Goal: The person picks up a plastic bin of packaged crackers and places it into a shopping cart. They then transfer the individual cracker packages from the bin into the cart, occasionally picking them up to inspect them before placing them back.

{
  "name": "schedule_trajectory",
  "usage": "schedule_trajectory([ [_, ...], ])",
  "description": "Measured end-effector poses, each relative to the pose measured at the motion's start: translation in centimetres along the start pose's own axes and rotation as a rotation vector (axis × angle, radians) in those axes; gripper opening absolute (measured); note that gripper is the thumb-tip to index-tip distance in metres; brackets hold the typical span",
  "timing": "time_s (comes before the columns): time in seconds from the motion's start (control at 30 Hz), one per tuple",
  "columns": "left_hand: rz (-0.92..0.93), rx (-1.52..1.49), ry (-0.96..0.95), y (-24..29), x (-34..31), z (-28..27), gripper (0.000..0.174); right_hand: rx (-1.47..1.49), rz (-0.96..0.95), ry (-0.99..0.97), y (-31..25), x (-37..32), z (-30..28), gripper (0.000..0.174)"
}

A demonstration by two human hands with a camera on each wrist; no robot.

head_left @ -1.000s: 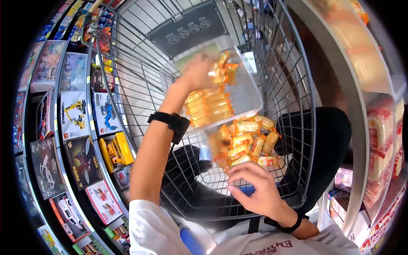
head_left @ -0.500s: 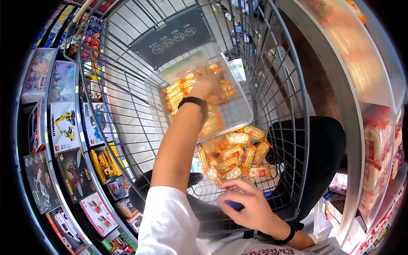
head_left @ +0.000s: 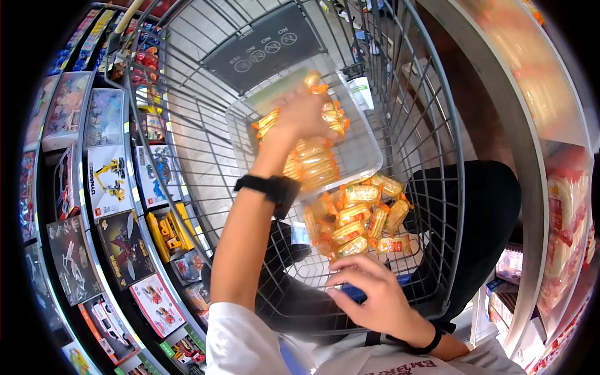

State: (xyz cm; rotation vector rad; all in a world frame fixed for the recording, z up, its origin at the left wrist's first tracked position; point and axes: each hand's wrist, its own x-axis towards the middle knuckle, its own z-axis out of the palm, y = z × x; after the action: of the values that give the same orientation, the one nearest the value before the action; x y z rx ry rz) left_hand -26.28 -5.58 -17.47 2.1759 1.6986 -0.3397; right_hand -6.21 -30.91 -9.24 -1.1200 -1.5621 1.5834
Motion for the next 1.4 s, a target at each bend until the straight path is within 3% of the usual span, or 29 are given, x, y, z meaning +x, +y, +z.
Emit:
schedule_trajectory([
  [0.1,0.085,-0.207,0.172,-1.2,-6.9,-4.1,0.084,-0.008,-0.091,0.089,-0.2,0.0,-0.5,0.018],
  [0.13,0.05,-0.409,0.153,-1.2,-10.1,-5.5,0.085,-0.014,-0.118,0.153,-0.5,0.0,-0.7,0.019],
  [0.17,0.153,-0.465,0.128,-1.2,-13.2,-7.0,0.087,-0.012,-0.163,0.231,-0.8,0.1,-1.0,0.023],
  [0.23,0.338,-1.154,0.046,-1.4,-19.2,-6.4,0.086,0.275,-0.208,0.274,0.5,-0.2,-0.9,0.034],
  [0.27,0.347,-1.553,-0.108,-1.0,-22.2,-5.8,0.067,0.489,-0.169,0.305,0.9,-0.4,-0.4,0.039],
  [0.3,-0.168,-2.339,-0.153,-2.2,-27.3,-0.8,0.038,0.634,-0.101,0.223,0.7,-0.4,-0.6,0.043],
  [0.33,-0.226,-1.505,0.251,2.0,-29.8,-0.7,0.018,0.776,-0.03,0.144,0.3,-0.4,-0.8,0.048],
  [0.37,-0.241,-1.51,0.235,3.6,-30.0,0.8,0.018,0.847,0.008,0.079,-0.1,-0.4,-0.7,0.052],
  [0.47,0.555,-2.461,-0.018,6.6,-30.1,6.0,0.014,0.797,0.004,-0.054,-0.3,-0.7,-0.1,0.054],
  [0.5,0.106,-2.544,0.029,8.1,-32.4,5.6,0.016,0.691,-0.025,-0.054,0.2,-0.8,0.2,0.053],
  [0.53,0.246,-2.541,-0.039,7.8,-31.9,6.8,0.01,0.681,-0.015,-0.034,0.3,-1.0,0.3,0.053],
  [0.6,0.276,-2.601,0.09,8.7,-32.1,7.5,0.007,0.564,-0.046,-0.085,0.3,-1.1,0.6,0.05],
  [0.63,0.361,-2.726,0.22,8.7,-32.0,9.9,0.007,0.418,-0.22,-0.082,1.5,-0.7,0.9,0.05],
  [0.73,0.435,-2.717,0.24,9.1,-31.6,10.5,0.023,0.291,-0.306,-0.034,1.6,-0.5,1.2,0.051],
  [0.77,0.454,-2.704,0.241,9.1,-31.4,10.3,0.029,0.425,-0.222,-0.019,0.8,-0.8,1.3,0.052],
  [0.9,0.542,-2.65,0.23,9.0,-31.0,9.7,0.053,0.52,-0.177,0.009,0.9,-0.7,1.3,0.05],
  [0.97,0.587,-2.588,0.229,9.1,-30.2,9.3,0.065,0.47,-0.31,0.046,1.4,-0.4,1.2,0.046],
  [1.03,0.634,-2.48,0.254,9.2,-29.3,8.8,0.077,0.46,-0.311,0.077,1.3,-0.5,0.7,0.043],
  [1.07,0.625,-2.431,0.287,9.4,-29.2,8.4,0.083,0.454,-0.315,0.106,1.0,-0.6,0.6,0.041],
  [1.13,0.432,-2.432,0.353,9.4,-29.9,7.3,0.086,0.439,-0.259,0.156,0.8,-0.6,0.3,0.036],
  [1.17,0.432,-2.43,0.36,8.8,-30.0,7.4,0.086,0.245,-0.328,0.156,1.4,-0.5,-0.5,0.034],
  [1.2,0.494,-2.476,0.207,8.0,-30.0,7.6,0.083,0.048,-0.395,0.156,1.6,-0.3,-0.8,0.033],
  [1.23,0.557,-2.514,0.049,7.6,-29.9,7.7,0.081,0.033,-0.438,0.19,1.3,-0.1,-0.7,0.037],
  [1.27,0.56,-2.515,0.053,7.7,-29.9,7.6,0.081,0.031,-0.439,0.187,0.8,-0.2,-0.5,0.037],
  [1.33,0.056,-2.49,0.184,8.1,-29.7,7.4,0.072,-0.007,-0.411,0.029,0.1,-0.5,-0.2,0.049],
  [1.4,0.028,-2.435,0.225,8.1,-29.3,8.4,0.064,-0.079,-0.47,0.009,0.4,-0.3,0.3,0.051],
])
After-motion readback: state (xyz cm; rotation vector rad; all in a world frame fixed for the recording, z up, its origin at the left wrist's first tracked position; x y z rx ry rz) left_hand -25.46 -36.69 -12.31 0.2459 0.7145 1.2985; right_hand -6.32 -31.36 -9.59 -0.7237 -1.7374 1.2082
